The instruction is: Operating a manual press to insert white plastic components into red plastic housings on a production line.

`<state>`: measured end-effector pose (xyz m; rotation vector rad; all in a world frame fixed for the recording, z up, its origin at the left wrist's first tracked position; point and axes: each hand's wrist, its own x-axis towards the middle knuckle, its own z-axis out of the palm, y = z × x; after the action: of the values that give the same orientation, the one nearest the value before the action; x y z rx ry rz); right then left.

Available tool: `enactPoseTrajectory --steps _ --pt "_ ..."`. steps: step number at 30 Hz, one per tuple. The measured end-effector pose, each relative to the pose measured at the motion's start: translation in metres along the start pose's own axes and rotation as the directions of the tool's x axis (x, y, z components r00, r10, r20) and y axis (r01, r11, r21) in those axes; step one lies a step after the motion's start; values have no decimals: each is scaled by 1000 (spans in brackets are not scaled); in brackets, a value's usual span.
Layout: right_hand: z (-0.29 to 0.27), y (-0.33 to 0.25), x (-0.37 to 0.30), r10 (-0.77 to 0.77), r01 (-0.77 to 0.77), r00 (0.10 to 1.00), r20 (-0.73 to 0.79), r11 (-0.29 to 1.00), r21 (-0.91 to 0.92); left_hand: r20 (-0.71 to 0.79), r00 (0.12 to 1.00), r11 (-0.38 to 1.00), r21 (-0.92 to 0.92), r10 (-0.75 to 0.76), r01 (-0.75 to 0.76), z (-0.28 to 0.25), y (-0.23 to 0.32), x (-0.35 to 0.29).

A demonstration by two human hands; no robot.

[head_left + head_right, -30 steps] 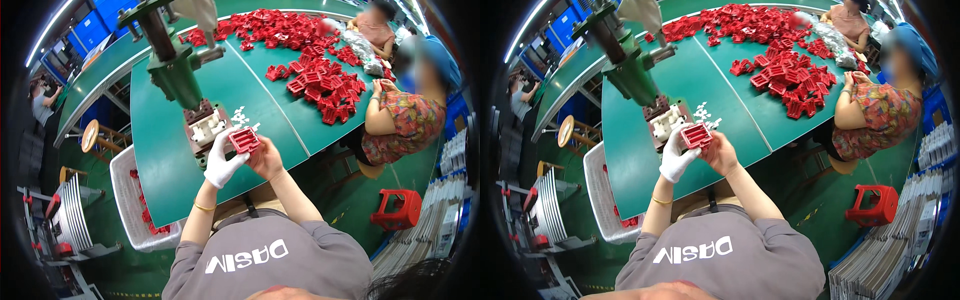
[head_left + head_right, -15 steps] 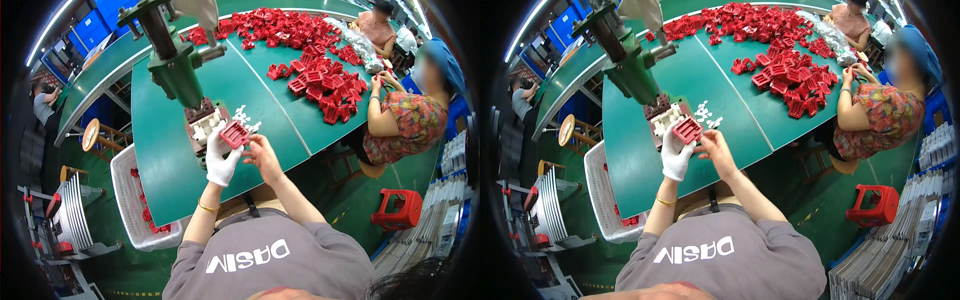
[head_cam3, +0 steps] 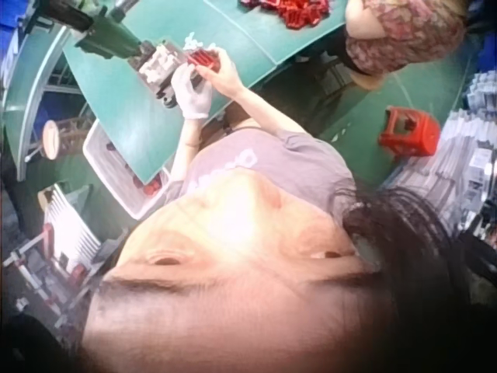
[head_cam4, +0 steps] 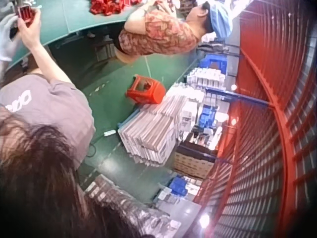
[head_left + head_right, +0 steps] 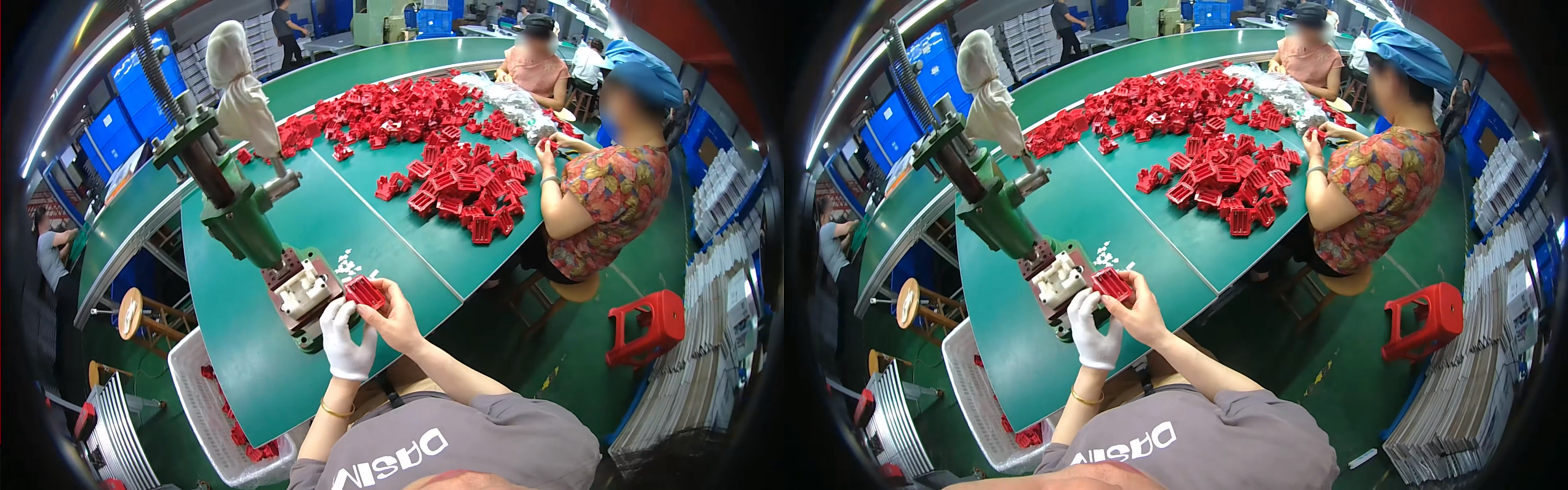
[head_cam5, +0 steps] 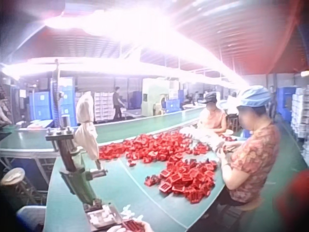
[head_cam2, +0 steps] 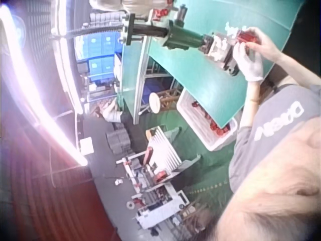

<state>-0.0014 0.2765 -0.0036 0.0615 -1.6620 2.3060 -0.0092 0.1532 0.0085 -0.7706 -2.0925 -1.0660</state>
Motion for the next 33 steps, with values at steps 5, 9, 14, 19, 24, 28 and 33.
enactPoseTrajectory --steps 5,9,14,19,24,28,33 --pt "-23 -10 6 -23 38 993 116 991 -125 175 934 907 -238 -311 346 -25 -18 11" --pt "-27 -32 5 98 -45 916 389 989 -142 457 853 862 -294 -253 414 -46 -35 27" --pt "-24 -32 2 115 -83 876 469 993 -88 617 767 780 -388 -175 490 -53 -37 22" --pt "-29 -27 5 161 -161 830 534 986 -48 635 738 746 -374 -228 552 -53 -35 15" --pt "-24 -25 1 147 -158 848 509 987 -23 621 724 650 -423 -299 631 -51 -35 9" --pt "-17 -19 4 157 -195 866 475 980 31 573 737 588 -475 -358 655 -55 -36 5" --pt "-15 -10 4 154 -220 865 478 972 85 518 774 646 -459 -364 610 -59 -37 7"
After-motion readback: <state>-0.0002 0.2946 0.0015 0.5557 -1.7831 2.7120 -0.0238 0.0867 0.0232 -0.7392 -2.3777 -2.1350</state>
